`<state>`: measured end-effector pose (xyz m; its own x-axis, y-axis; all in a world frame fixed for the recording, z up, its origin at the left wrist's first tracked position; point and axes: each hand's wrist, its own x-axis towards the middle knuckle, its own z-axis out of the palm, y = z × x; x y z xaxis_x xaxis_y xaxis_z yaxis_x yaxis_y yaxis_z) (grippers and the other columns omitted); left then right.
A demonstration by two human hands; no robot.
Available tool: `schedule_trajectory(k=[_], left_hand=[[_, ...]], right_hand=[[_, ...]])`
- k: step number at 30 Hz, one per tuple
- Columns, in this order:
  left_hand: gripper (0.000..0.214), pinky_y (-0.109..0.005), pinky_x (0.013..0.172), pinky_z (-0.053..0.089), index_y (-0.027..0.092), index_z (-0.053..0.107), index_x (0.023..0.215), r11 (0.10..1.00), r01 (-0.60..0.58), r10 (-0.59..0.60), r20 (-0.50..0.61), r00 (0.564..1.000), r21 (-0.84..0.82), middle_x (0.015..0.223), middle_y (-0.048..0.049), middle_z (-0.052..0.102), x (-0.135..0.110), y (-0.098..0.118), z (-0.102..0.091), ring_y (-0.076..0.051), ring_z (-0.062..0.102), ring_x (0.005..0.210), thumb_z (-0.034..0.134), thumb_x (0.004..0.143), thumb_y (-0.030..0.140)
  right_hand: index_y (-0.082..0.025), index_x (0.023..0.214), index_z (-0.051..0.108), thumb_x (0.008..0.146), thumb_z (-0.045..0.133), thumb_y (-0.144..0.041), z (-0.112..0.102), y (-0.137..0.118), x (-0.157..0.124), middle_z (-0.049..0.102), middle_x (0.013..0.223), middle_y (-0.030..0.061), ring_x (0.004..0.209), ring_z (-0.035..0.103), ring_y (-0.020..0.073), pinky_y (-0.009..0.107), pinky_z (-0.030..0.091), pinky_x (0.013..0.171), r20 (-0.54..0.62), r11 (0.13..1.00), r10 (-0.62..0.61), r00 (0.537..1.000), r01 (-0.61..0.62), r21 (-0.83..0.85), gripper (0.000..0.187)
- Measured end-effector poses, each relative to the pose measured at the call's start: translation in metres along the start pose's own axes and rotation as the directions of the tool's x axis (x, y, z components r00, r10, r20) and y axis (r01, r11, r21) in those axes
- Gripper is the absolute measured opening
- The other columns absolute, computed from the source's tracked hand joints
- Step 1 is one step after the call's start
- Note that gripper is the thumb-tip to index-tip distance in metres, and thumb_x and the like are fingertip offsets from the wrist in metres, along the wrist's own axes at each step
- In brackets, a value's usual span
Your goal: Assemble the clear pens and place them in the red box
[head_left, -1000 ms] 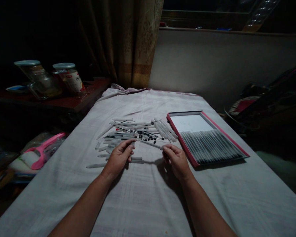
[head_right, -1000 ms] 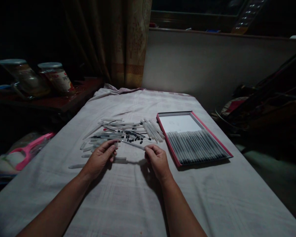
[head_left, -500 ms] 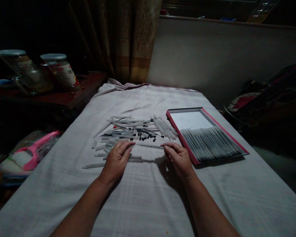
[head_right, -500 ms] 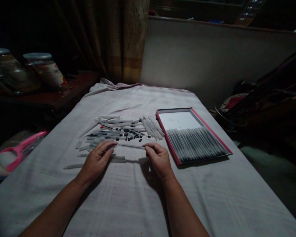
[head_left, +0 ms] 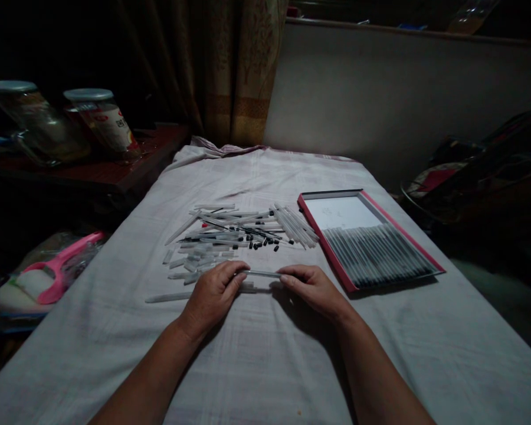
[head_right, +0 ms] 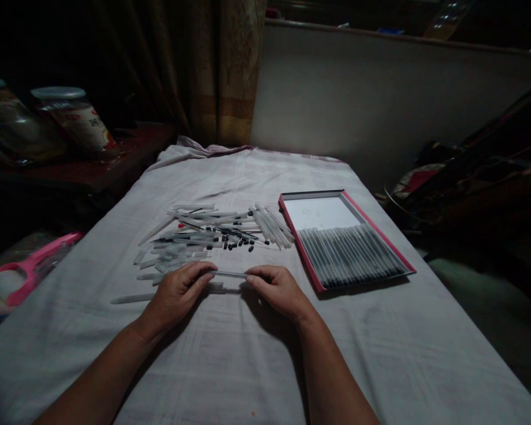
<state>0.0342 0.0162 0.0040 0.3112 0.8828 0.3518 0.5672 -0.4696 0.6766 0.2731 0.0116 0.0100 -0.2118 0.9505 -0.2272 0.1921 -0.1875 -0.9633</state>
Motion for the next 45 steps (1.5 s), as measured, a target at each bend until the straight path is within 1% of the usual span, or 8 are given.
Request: schedule_trajectory(k=[16, 24, 26, 28, 30, 32, 37, 45], left_hand=[[0.015, -0.025, 0.072, 0.055, 0.020, 0.070, 0.093, 0.997, -0.059, 0.058, -0.011, 0.998, -0.051, 0.083, -0.0023, 0.075, -0.004, 0.005, 0.002, -0.016, 0.071, 0.074, 0.056, 0.090, 0.024], [0.028, -0.027, 0.075, 0.057, 0.021, 0.067, 0.112, 0.986, 0.091, -0.092, -0.002, 0.996, -0.138, 0.091, -0.0035, 0.076, 0.001, 0.003, 0.011, -0.017, 0.072, 0.080, 0.056, 0.088, 0.032], [0.038, -0.028, 0.073, 0.057, 0.020, 0.060, 0.123, 0.979, 0.123, -0.129, -0.027, 0.991, -0.160, 0.097, -0.0053, 0.075, 0.003, 0.002, 0.011, -0.017, 0.071, 0.079, 0.056, 0.088, 0.033], [0.041, -0.029, 0.074, 0.058, 0.020, 0.058, 0.126, 0.980, 0.130, -0.142, -0.071, 0.987, -0.153, 0.101, -0.0070, 0.074, 0.004, 0.000, 0.009, -0.017, 0.071, 0.081, 0.055, 0.088, 0.034], [0.038, -0.030, 0.076, 0.058, 0.020, 0.060, 0.124, 0.985, 0.117, -0.131, -0.103, 0.986, -0.128, 0.099, -0.0071, 0.074, 0.004, -0.002, 0.008, -0.017, 0.070, 0.083, 0.053, 0.089, 0.034], [0.036, -0.031, 0.077, 0.058, 0.020, 0.062, 0.121, 0.991, 0.084, -0.095, -0.103, 0.990, -0.106, 0.097, -0.0066, 0.074, 0.004, -0.003, 0.009, -0.017, 0.070, 0.082, 0.053, 0.089, 0.033], [0.033, -0.032, 0.080, 0.058, 0.020, 0.063, 0.118, 0.997, 0.043, -0.048, -0.090, 0.995, -0.061, 0.096, -0.0060, 0.074, 0.002, -0.003, 0.009, -0.018, 0.071, 0.084, 0.050, 0.090, 0.031], [0.031, -0.030, 0.079, 0.058, 0.019, 0.065, 0.116, 1.000, 0.007, -0.010, -0.120, 0.993, -0.027, 0.095, -0.0064, 0.075, 0.001, -0.005, 0.008, -0.018, 0.071, 0.085, 0.050, 0.090, 0.029]], right_hand=[[-0.015, 0.083, 0.076, 0.081, 0.064, -0.043, -0.004, 0.003, 0.001, 0.072, 0.077, 0.0056, 0.072, 0.064, 0.0189, 0.029, 0.049, 0.070, 0.068, 0.977, -0.160, 0.985, 0.168, -0.133, 0.030], [-0.017, 0.081, 0.075, 0.082, 0.060, -0.038, -0.016, -0.007, -0.004, 0.071, 0.074, 0.0048, 0.069, 0.065, 0.0182, 0.028, 0.051, 0.065, -0.055, 0.939, -0.245, 0.968, 0.223, -0.262, 0.026], [-0.019, 0.080, 0.076, 0.079, 0.063, -0.039, -0.036, -0.003, -0.007, 0.074, 0.083, 0.0071, 0.080, 0.067, 0.0212, 0.033, 0.052, 0.074, -0.318, 0.896, -0.389, 0.865, 0.275, -0.349, 0.024], [-0.019, 0.080, 0.076, 0.080, 0.061, -0.042, -0.063, 0.007, -0.010, 0.073, 0.084, 0.0081, 0.082, 0.067, 0.0230, 0.037, 0.052, 0.079, -0.649, 0.878, -0.456, 0.609, 0.189, -0.440, 0.027], [-0.018, 0.078, 0.077, 0.075, 0.062, -0.043, -0.090, 0.021, -0.013, 0.073, 0.085, 0.0093, 0.085, 0.066, 0.0254, 0.041, 0.050, 0.085, -0.781, 0.848, -0.497, 0.378, 0.018, -0.530, 0.029], [-0.018, 0.073, 0.077, 0.074, 0.060, -0.043, -0.107, 0.035, -0.016, 0.073, 0.084, 0.0101, 0.086, 0.065, 0.0270, 0.043, 0.048, 0.087, -0.813, 0.814, -0.496, 0.306, -0.162, -0.558, 0.030], [-0.022, 0.078, 0.078, 0.076, 0.057, -0.039, -0.106, 0.044, -0.020, 0.073, 0.100, 0.0086, 0.098, 0.058, 0.0301, 0.046, 0.039, 0.089, -0.833, 0.696, -0.442, 0.333, -0.459, -0.553, 0.028], [-0.022, 0.088, 0.079, 0.087, 0.049, -0.033, -0.093, 0.034, -0.025, 0.072, 0.104, 0.0111, 0.097, 0.054, 0.0293, 0.045, 0.032, 0.084, -0.779, 0.597, -0.428, 0.458, -0.503, -0.625, 0.032]])
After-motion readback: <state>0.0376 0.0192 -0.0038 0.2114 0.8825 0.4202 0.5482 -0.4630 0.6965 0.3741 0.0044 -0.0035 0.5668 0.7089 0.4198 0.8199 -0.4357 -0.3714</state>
